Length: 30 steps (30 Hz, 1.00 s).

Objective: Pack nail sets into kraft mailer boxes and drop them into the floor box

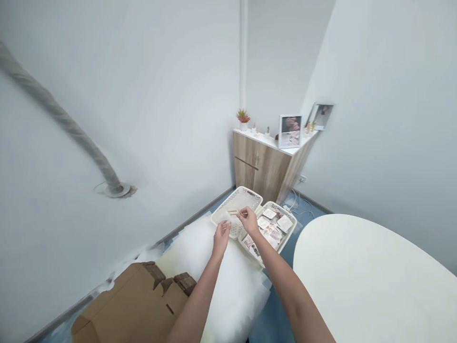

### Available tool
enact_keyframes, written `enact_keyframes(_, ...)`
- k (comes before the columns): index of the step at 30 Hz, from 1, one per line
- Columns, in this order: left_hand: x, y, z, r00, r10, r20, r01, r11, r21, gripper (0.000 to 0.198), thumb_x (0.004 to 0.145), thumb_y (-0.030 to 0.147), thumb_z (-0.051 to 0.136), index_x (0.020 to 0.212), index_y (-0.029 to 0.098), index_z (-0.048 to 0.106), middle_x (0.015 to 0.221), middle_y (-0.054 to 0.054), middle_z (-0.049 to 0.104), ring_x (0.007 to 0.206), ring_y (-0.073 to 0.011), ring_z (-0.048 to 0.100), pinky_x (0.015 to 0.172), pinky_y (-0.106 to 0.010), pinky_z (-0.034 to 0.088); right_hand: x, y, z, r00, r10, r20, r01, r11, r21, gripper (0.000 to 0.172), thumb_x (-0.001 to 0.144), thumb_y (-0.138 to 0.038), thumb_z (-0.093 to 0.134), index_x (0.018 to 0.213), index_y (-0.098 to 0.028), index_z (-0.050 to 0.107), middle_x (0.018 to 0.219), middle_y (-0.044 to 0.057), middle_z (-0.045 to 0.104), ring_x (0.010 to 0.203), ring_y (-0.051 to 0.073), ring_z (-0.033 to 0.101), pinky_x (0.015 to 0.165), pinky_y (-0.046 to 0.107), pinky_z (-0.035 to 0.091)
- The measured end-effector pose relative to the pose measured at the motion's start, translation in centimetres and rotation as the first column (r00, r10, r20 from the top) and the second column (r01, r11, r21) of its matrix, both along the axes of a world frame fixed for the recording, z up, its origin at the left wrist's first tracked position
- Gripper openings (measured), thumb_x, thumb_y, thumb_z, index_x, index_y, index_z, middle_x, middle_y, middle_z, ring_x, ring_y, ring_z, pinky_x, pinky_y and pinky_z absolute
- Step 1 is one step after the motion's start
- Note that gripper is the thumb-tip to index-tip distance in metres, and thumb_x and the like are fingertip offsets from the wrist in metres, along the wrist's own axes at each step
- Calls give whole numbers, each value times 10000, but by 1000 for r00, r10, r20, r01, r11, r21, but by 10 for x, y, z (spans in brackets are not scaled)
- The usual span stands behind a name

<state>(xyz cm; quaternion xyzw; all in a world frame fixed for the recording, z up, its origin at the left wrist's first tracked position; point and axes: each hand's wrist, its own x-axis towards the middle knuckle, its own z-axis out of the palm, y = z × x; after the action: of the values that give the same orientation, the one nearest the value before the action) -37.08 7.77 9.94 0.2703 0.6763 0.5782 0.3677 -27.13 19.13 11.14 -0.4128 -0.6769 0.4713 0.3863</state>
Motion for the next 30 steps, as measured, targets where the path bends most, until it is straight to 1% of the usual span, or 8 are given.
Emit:
enact_keyframes(1,9,8,9,983,-2,186,-3,1000,29,479,880,524,549,1232,203,501,1224,-150,625,1128,-259,621,982,-442,484,17,-5,8,999,-4,-38,5,999,32,264,749,-453,627,794,-204,552,800,28,664,765,183,625,762,318,502)
enact_keyframes(3,33,22,27,876,-80,476,44,995,87,548,871,603,533,1249,211,478,1229,-151,617,1071,-240,649,938,-415,516,52,-18,23,997,-28,-69,35,995,97,222,782,-415,611,824,-199,574,835,35,678,816,188,637,816,329,497)
enact_keyframes(6,86,35,46,731,-228,643,135,972,191,549,848,612,573,1218,210,518,1182,-132,634,978,-203,668,896,-369,536,111,-41,41,993,-110,-41,115,977,177,168,814,-350,585,883,-200,612,944,55,706,932,208,647,893,358,483)
enact_keyframes(12,213,28,61,671,-422,610,227,900,373,533,775,532,717,1204,243,588,1136,-73,653,928,-162,656,809,-288,543,245,-86,67,986,-166,-30,169,964,208,281,836,-352,596,1081,-231,664,1144,60,698,1090,233,629,1006,407,454)
enact_keyframes(15,277,15,64,674,-494,550,330,867,374,561,779,518,722,1267,285,575,1258,-76,610,1062,-190,628,857,-301,531,307,-109,75,974,-198,-107,206,976,67,351,872,-421,571,1158,-241,665,1219,62,673,1148,239,609,1031,418,447)
enact_keyframes(18,339,-1,64,679,-552,483,430,833,347,591,797,532,700,1324,311,546,1400,-90,524,1235,-250,539,910,-329,512,358,-130,75,942,-292,-162,286,956,-62,416,861,-487,592,1200,-254,658,1258,60,657,1180,250,594,1036,433,449)
enact_keyframes(24,448,-33,55,684,-581,440,507,813,285,590,825,563,653,1349,321,533,1496,-86,425,1323,-292,456,968,-386,484,443,-175,63,883,-431,-185,416,902,-114,492,874,-557,555,1277,-283,617,1352,39,591,1278,261,522,1092,465,402)
enact_keyframes(30,513,-55,45,734,-573,364,536,818,208,614,810,551,670,1341,263,556,1409,-117,497,1216,-282,551,877,-326,535,497,-208,49,836,-522,-171,517,852,-77,478,929,-561,455,1303,-297,594,1381,22,563,1319,251,481,1109,467,386)
